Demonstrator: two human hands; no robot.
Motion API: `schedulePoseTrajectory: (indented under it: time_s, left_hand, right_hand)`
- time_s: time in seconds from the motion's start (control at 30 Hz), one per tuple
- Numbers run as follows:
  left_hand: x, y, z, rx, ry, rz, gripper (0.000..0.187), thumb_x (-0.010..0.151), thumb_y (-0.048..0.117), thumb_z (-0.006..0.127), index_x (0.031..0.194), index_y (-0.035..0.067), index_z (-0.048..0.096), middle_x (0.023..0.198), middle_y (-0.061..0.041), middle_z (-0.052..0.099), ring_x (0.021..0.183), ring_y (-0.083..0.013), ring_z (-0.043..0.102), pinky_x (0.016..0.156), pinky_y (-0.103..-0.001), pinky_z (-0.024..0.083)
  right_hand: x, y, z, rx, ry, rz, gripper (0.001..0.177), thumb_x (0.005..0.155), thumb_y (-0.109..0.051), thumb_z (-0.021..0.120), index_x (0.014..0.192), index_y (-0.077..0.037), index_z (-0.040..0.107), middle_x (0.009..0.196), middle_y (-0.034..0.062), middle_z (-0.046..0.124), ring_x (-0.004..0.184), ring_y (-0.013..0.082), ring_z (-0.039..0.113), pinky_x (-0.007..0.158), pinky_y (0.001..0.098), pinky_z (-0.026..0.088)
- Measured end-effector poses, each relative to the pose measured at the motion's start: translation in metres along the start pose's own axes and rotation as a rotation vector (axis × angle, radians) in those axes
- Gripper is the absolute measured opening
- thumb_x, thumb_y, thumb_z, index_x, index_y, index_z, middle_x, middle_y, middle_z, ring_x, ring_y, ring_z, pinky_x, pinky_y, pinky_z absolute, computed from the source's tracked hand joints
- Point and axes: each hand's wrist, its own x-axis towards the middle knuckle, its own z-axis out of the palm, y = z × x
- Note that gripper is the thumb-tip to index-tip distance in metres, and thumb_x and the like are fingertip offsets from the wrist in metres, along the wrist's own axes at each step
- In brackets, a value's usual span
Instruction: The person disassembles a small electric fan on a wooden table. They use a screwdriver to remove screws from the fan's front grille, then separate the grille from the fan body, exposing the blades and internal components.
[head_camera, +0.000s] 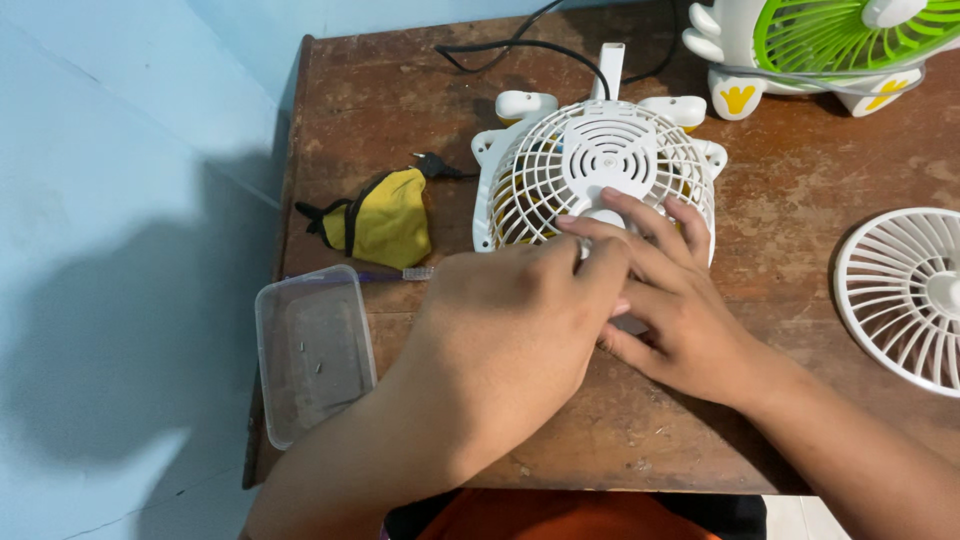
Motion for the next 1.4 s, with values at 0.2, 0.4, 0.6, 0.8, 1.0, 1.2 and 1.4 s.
schedulePoseTrajectory:
  time_s: [0.2,0.4,0.6,0.8,1.0,1.2,1.4]
  left_hand:
    - [0.010,0.003,0.001,0.092,-0.360,-0.193,0.043,0.106,0.052,0.060,0.099,0.010,0.064,0.057,-0.002,0.063,0.050,-0.0166,0.065,0.044,-0.034,0.048]
    - [0.005,0.001,0.000,0.013,-0.187,-0.122,0.050,0.095,0.033,0.069,0.123,-0.006,0.056,0.066,-0.004,0.065,0.051,-0.0163,0.067,0.040,-0.031,0.048]
    - [0.001,-0.006,-0.015,-0.152,-0.073,-0.097,0.036,0.096,0.036,0.070,0.107,0.004,0.058,0.063,-0.003,0.065,0.053,-0.0167,0.067,0.046,-0.033,0.049]
    - [-0.002,-0.006,-0.034,-0.158,0.176,-0.093,0.042,0.092,0.045,0.077,0.094,0.008,0.058,0.075,-0.002,0.068,0.058,-0.0162,0.065,0.051,-0.032,0.048]
    - [0.001,0.001,-0.017,-0.394,0.254,-0.203,0.033,0.097,0.039,0.070,0.094,0.008,0.060,0.072,0.000,0.067,0.059,-0.0117,0.067,0.055,-0.028,0.052]
    - [0.024,0.009,0.044,-0.601,0.343,-0.051,0.029,0.110,0.037,0.066,0.111,0.009,0.057,0.079,0.002,0.066,0.065,-0.0085,0.070,0.061,-0.022,0.057]
    - [0.029,0.016,0.090,-0.557,0.433,0.102,0.027,0.108,0.034,0.066,0.110,0.009,0.056,0.078,-0.003,0.064,0.063,-0.0181,0.065,0.060,-0.030,0.052]
  right_hand:
    - [0.000,-0.001,0.002,0.029,0.046,0.055,0.027,0.078,-0.024,0.077,0.100,-0.008,0.072,0.149,0.0100,0.055,0.150,0.0353,0.041,0.125,0.0568,0.015]
    - [-0.002,0.002,-0.001,-0.013,0.012,0.005,0.032,0.085,-0.024,0.075,0.109,-0.004,0.072,0.148,0.0145,0.054,0.148,0.0384,0.040,0.122,0.0575,0.017]
    - [0.000,0.002,-0.004,-0.015,-0.008,0.003,0.030,0.083,-0.013,0.073,0.111,-0.004,0.069,0.146,0.0149,0.056,0.147,0.0367,0.043,0.121,0.0585,0.020]
    - [0.002,0.001,-0.009,0.027,0.063,0.007,0.042,0.077,0.007,0.067,0.118,-0.003,0.065,0.144,0.0160,0.059,0.143,0.0355,0.051,0.120,0.0548,0.030]
    - [0.003,0.009,-0.034,-0.002,0.232,0.087,0.033,0.094,0.013,0.064,0.122,-0.005,0.066,0.135,0.0129,0.067,0.129,0.0299,0.067,0.109,0.0399,0.055]
    - [0.000,0.034,-0.056,-0.070,0.242,0.332,0.036,0.096,0.009,0.065,0.130,-0.001,0.064,0.133,0.0175,0.066,0.111,0.0283,0.068,0.088,0.0347,0.055]
    - [-0.008,0.062,-0.047,-0.034,0.225,0.349,0.038,0.095,0.005,0.062,0.133,0.000,0.060,0.135,0.0208,0.064,0.106,0.0338,0.068,0.088,0.0391,0.055]
